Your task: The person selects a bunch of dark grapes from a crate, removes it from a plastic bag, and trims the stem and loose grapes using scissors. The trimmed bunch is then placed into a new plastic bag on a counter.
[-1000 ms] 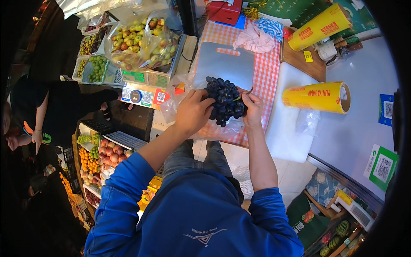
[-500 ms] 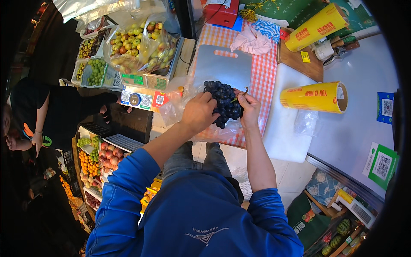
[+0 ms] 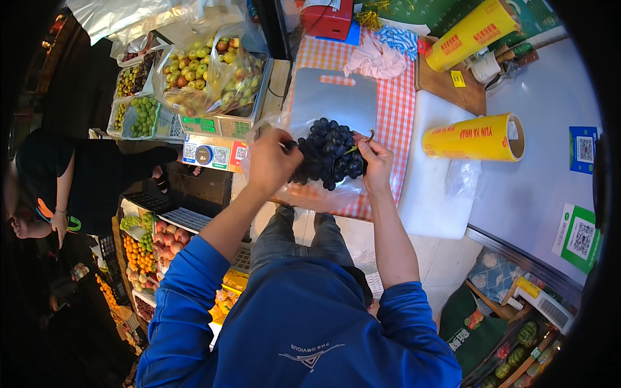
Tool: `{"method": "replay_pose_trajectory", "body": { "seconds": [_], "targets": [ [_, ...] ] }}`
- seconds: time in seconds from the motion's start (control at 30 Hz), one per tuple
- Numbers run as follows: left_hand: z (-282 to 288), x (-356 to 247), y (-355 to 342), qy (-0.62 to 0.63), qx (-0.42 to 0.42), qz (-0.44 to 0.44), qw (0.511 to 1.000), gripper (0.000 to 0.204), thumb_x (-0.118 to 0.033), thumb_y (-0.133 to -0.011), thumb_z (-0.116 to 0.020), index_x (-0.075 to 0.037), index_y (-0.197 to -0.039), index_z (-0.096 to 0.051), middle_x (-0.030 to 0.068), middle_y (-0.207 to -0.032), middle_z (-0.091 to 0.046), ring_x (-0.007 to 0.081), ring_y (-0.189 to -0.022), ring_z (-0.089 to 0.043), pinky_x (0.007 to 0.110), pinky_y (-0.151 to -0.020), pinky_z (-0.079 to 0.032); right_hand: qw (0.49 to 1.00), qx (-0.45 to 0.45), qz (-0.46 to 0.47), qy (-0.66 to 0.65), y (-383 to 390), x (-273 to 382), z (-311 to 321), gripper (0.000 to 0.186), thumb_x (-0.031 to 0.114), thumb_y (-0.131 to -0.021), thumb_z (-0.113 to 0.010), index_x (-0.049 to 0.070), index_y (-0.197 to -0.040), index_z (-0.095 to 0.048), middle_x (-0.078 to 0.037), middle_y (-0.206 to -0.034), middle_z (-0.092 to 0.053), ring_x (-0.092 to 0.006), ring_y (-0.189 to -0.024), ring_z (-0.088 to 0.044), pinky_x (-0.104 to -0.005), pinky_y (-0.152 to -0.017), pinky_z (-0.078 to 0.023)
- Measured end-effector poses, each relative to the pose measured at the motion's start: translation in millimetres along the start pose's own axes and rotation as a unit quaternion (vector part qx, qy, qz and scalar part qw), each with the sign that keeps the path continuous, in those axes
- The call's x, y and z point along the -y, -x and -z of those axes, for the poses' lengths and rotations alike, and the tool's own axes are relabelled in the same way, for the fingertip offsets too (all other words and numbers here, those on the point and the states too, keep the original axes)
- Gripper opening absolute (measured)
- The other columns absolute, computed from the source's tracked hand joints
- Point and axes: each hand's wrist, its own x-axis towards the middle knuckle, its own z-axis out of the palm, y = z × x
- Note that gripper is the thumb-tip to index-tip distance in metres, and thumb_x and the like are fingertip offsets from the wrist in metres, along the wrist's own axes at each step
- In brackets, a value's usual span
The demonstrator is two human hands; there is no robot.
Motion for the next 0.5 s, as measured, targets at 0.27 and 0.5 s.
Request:
{"method": "replay_pose_trajectory", "body": {
  "seconds": [0.27,0.5],
  "targets": [
    [-1.9,-3.0,-24.1,-0.049,0.058,-0.099,0.992,0.028,-0.023,-0.081,-0.076,-0.008,-0.104,-0.074,0.0105,-0.096,-0.065,0.0266,-0.084,-0.067,0.038,-0.078,-0.055,1.000,0.009,0.001,0.014,2.3,3.4,-4.0,0.015,0.000,-0.094,-0.068,-0.006,-0.105,-0.076,-0.016,-0.114,-0.073,-0.0196,-0.108,-0.065,-0.0333,-0.099,-0.049],
    [-14.5,-9.7,-24.1,-0.219,0.088,-0.154,0.959,0.028,-0.029,-0.079,-0.078,-0.008,-0.098,-0.077,0.0127,-0.096,-0.068,0.0328,-0.091,-0.070,0.043,-0.080,-0.056,1.000,0.017,0.012,0.015,4.4,2.7,-3.9,0.015,0.001,-0.094,-0.068,-0.005,-0.105,-0.076,-0.016,-0.113,-0.073,-0.0247,-0.116,-0.065,-0.0366,-0.104,-0.047]
  ]
}}
